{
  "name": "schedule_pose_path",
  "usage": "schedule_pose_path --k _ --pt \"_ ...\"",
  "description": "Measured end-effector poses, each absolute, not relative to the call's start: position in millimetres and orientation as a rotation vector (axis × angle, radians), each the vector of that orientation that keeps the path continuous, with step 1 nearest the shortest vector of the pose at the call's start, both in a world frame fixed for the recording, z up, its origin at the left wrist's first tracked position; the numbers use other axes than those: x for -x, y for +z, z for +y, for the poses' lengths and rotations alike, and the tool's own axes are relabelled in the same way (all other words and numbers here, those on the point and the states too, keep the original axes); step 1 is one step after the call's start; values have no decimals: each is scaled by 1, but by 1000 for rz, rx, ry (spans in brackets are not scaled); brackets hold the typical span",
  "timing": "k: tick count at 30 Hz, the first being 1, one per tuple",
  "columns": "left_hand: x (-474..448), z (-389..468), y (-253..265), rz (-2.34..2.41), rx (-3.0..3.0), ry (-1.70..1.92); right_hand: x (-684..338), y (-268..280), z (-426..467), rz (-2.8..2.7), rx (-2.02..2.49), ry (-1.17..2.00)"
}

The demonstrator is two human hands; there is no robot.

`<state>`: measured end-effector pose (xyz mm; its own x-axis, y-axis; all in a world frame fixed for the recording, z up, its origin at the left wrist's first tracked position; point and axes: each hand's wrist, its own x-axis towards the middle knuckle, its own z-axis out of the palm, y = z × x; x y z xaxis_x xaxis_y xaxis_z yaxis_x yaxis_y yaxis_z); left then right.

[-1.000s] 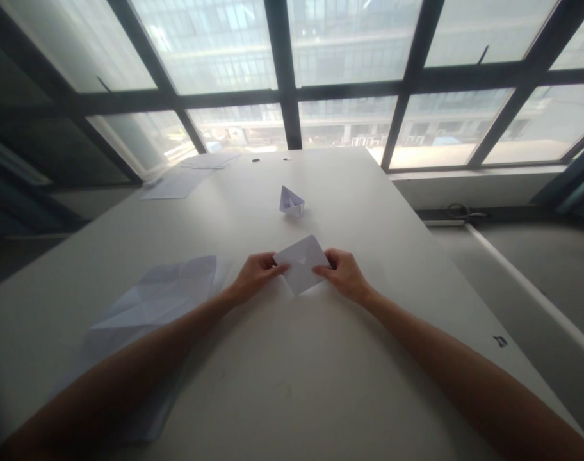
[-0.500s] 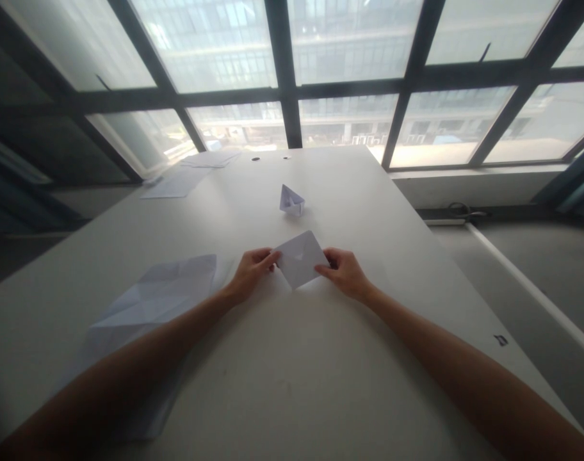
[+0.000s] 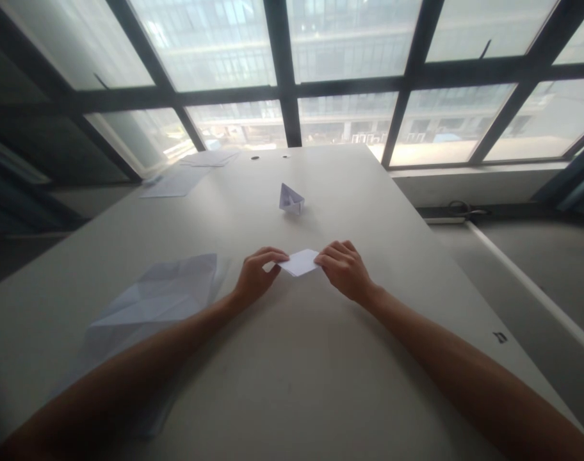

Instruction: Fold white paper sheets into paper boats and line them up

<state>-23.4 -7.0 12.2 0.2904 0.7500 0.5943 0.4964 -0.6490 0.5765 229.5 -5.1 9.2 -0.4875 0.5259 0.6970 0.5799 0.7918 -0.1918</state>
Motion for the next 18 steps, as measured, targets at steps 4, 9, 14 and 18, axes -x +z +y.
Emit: schedule_pose_path --k 4,9,14,18 --pt "24 -2 4 1201 -2410 1005 -229 5 -2 -2391 958 -60" --pt "21 -7 6 1276 -2520 809 -227 3 -4 -2358 1087 88" --pt "20 -8 10 1364 -2535 776 -224 3 -5 -2311 1102 183" --pt "20 -5 8 1457 -2506 763 -223 -2 -3 -2139 1182 299"
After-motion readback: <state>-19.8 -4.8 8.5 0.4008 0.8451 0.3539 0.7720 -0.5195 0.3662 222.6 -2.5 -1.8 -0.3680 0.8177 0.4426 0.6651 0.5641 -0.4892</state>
